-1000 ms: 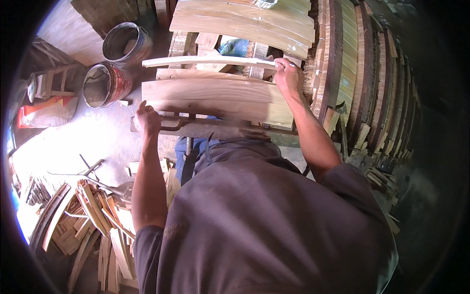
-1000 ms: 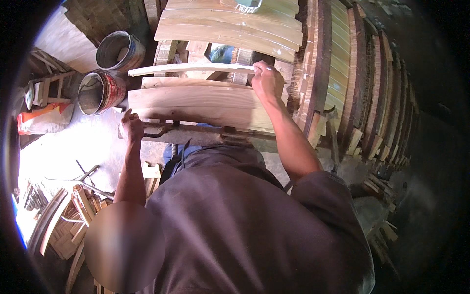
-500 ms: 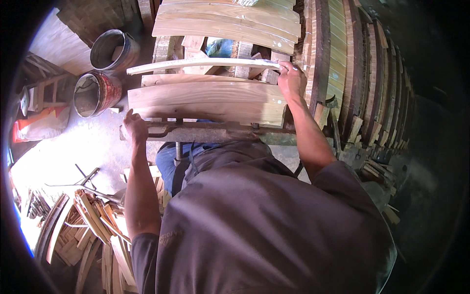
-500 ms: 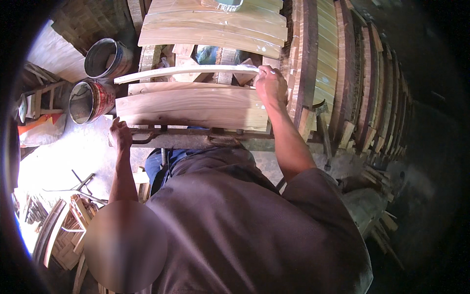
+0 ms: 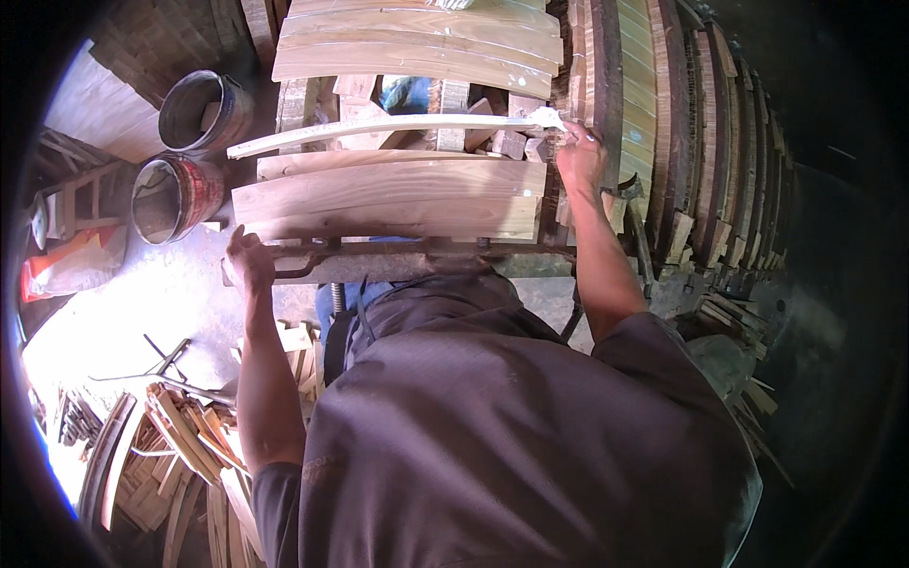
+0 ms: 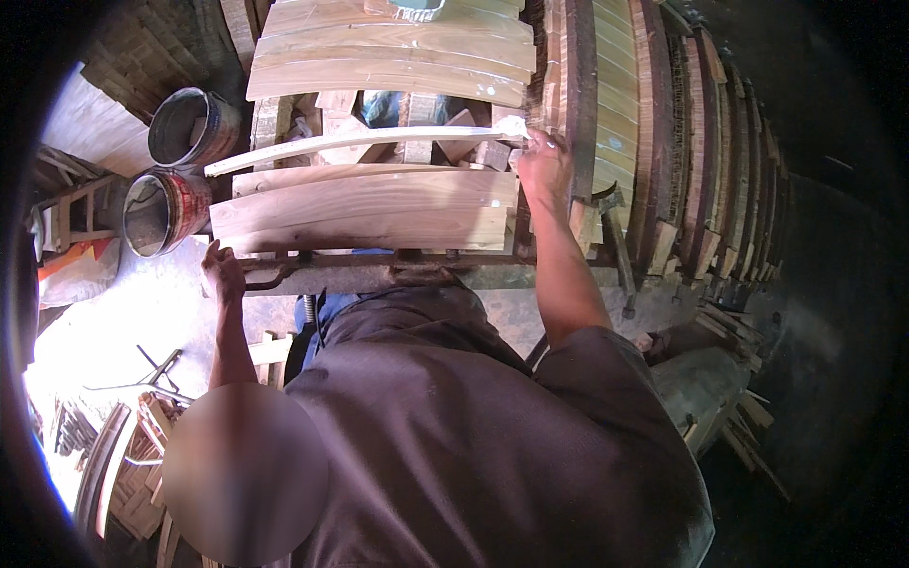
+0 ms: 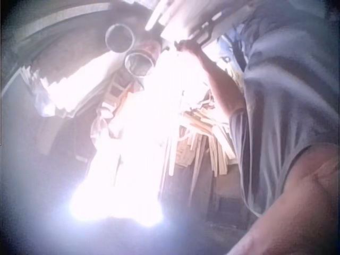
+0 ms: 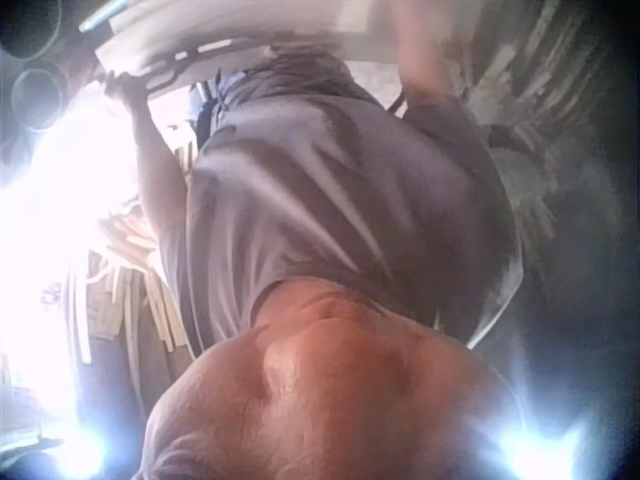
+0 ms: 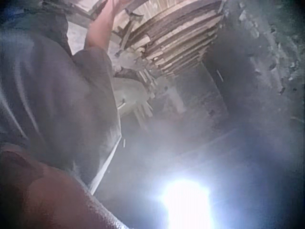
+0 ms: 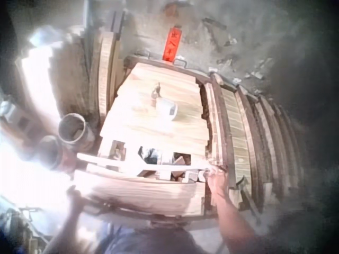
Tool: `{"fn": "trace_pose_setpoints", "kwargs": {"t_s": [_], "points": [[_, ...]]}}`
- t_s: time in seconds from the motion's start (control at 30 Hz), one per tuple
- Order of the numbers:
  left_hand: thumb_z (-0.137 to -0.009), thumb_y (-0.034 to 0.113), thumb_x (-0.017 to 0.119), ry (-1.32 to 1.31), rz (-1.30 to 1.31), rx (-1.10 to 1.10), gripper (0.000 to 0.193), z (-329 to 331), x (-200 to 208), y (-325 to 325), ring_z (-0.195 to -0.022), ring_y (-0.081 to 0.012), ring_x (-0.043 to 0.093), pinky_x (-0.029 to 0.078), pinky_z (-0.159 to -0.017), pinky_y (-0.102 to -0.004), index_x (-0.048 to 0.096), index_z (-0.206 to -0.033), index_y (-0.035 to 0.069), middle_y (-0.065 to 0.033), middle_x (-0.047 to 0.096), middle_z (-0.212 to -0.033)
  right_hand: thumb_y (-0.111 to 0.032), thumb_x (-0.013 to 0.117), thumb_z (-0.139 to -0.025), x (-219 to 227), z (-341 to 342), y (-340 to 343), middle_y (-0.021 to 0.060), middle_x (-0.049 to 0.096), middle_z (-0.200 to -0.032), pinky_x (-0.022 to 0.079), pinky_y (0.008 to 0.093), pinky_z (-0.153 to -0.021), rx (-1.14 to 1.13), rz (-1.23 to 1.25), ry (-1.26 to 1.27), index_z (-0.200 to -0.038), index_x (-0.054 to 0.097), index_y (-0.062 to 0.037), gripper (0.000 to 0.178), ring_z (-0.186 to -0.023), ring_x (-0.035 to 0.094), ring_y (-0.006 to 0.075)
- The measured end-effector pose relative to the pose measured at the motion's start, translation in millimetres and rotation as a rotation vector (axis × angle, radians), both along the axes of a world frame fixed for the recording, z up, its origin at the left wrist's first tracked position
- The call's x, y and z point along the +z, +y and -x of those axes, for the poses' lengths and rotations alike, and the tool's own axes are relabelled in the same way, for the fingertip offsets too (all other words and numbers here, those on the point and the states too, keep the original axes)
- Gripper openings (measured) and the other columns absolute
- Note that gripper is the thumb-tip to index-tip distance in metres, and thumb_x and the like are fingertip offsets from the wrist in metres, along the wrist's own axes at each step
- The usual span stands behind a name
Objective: The person applies a light-colored finish to curved wooden strips using a paintbrush. They repeatedly dip the brush into a small container, spread the finish along each strip, and place the finished pieces on a workbench.
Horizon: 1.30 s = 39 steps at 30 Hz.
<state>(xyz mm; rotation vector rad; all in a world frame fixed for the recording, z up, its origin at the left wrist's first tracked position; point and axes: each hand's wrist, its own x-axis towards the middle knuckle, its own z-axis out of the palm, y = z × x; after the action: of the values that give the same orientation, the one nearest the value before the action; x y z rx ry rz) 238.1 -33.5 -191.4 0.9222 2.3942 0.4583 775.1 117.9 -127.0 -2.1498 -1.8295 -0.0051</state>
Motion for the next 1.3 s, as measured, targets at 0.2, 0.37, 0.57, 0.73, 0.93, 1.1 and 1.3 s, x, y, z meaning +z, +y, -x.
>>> {"fn": "trace_pose_setpoints", "kwargs": {"t_s": [0.2, 0.37, 0.57, 0.73, 0.93, 1.1, 1.3], "points": [[-0.087, 0.015, 0.055, 0.03, -0.002, -0.015, 0.046, -2, 4, 1, -0.087, -0.0278, 0.069, 0.051, -0.084, -0.0389, 0.059, -0.13, 0.001, -0.0164, 0.073, -0.094, -0.002, 0.06, -0.078, 14, 4, -13, 0.0141, 0.068, -0.095, 0.053, 0.0424, -0.082, 0.102, -0.074, 0.009, -0.101, 0.074, -0.0103, 0.028, -0.089, 0.066, 0.0338], [-0.086, 0.014, 0.054, -0.027, -0.021, 0.013, 0.046, -11, 19, 4, -0.079, -0.0256, 0.07, 0.052, -0.077, -0.0372, 0.059, -0.13, 0.001, -0.0154, 0.073, -0.092, 0.001, 0.061, -0.078, 16, 49, -17, 0.0134, 0.067, -0.091, 0.054, 0.0402, -0.078, 0.243, -0.073, 0.15, -0.098, 0.073, -0.0098, 0.026, -0.087, 0.067, 0.0317], [-0.081, 0.019, 0.055, 0.012, -0.03, 0.065, 0.044, 4, -6, -3, -0.081, -0.0332, 0.07, 0.053, -0.077, -0.0412, 0.067, -0.121, 0.007, -0.0218, 0.07, -0.088, 0.002, 0.06, -0.08, 0, 157, -4, 0.0141, 0.068, -0.092, 0.054, 0.0406, -0.074, 0.375, -0.018, 0.347, -0.098, 0.074, -0.0105, 0.025, -0.086, 0.067, 0.033], [-0.084, 0.018, 0.055, 0.071, -0.069, 0.07, 0.039, -6, 9, -1, -0.088, -0.0394, 0.069, 0.053, -0.084, -0.0454, 0.069, -0.119, 0.008, -0.0252, 0.069, -0.093, 0.003, 0.06, -0.08, -13, 260, 9, 0.0144, 0.068, -0.088, 0.053, 0.0401, -0.073, 0.559, 0.009, 0.436, -0.097, 0.075, -0.008, 0.026, -0.081, 0.066, 0.032], [-0.085, 0.012, 0.058, -0.044, -0.106, 0.156, 0.037, -10, 21, 1, -0.105, -0.0371, 0.063, 0.047, -0.096, -0.043, 0.066, -0.12, 0.002, -0.0212, 0.07, -0.106, 0.002, 0.058, -0.081, -37, 366, 25, 0.0136, 0.069, -0.09, 0.053, 0.0372, -0.078, 0.679, -0.009, 0.534, -0.099, 0.075, -0.0091, 0.028, -0.085, 0.067, 0.0298], [-0.087, 0.011, 0.057, 0.017, -0.168, 0.163, 0.036, -10, 24, -2, -0.099, -0.0348, 0.068, 0.051, -0.09, -0.0407, 0.066, -0.121, 0.003, -0.0226, 0.07, -0.105, 0.0, 0.061, -0.08, -36, 436, 26, 0.0147, 0.067, -0.093, 0.053, 0.0398, -0.08, 0.684, 0.119, 0.57, -0.098, 0.073, -0.0067, 0.023, -0.088, 0.066, 0.0318], [-0.087, 0.011, 0.058, -0.025, -0.163, 0.187, 0.035, -9, 30, 0, -0.102, -0.0381, 0.065, 0.05, -0.092, -0.0421, 0.066, -0.12, 0.001, -0.024, 0.068, -0.107, 0.001, 0.059, -0.081, -41, 469, 33, 0.0159, 0.068, -0.091, 0.053, 0.0397, -0.078, 0.73, 0.014, 0.637, -0.102, 0.074, -0.0067, 0.027, -0.086, 0.066, 0.0325]]}}
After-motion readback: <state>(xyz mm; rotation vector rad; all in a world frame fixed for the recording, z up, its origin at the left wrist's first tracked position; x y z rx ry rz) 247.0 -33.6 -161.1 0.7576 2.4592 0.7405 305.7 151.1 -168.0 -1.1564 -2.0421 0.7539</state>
